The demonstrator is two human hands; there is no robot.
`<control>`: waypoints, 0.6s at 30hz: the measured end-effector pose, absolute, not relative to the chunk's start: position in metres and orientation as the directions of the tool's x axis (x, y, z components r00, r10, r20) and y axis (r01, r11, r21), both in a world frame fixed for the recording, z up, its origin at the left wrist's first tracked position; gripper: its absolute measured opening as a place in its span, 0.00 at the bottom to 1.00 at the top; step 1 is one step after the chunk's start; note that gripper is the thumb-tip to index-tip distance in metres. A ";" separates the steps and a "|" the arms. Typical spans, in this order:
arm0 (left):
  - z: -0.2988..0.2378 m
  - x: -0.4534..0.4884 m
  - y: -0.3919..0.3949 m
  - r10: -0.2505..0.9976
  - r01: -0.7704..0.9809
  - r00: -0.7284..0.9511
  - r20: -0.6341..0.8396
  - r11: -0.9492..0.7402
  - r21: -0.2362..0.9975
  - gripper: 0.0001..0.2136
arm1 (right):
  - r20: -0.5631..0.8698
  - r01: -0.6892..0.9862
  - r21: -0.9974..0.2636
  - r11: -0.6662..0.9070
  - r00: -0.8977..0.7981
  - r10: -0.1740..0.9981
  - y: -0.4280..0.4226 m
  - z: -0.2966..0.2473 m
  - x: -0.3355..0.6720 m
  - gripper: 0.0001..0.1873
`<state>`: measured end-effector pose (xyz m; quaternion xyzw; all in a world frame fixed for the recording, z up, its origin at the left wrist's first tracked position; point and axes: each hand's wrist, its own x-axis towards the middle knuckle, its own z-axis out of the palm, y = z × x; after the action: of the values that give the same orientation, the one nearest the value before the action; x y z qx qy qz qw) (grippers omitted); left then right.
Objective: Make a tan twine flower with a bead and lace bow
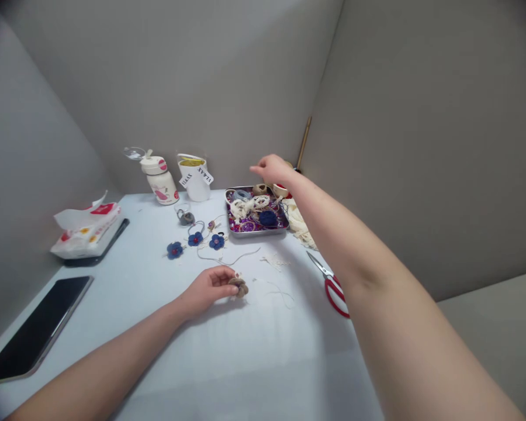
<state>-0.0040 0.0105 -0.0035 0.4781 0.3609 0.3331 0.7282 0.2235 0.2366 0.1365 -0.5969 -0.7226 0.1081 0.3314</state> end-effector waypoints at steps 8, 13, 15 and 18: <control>-0.010 -0.004 0.015 0.860 -0.232 0.471 -0.197 0.336 0.913 0.15 | 0.206 0.860 -0.480 0.172 -0.080 0.975 0.187 0.088 0.234 0.07; -0.009 -0.003 0.018 0.917 -0.337 0.342 -0.203 0.322 0.885 0.16 | 0.253 0.649 -0.669 0.362 -0.259 0.932 0.083 0.073 0.203 0.11; -0.007 -0.002 0.018 0.932 -0.366 0.307 -0.193 0.303 0.880 0.16 | 0.238 0.616 -0.702 0.357 -0.269 0.933 0.046 0.067 0.196 0.10; -0.007 -0.002 0.019 0.934 -0.387 0.311 -0.177 0.295 0.874 0.15 | 0.120 0.547 -0.803 0.237 -0.242 0.963 0.012 0.053 0.193 0.10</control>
<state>-0.0025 0.0186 -0.0067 0.3753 0.3643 0.4600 0.7175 0.1926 0.0121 0.0526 -0.5256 -0.7182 0.3242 0.3205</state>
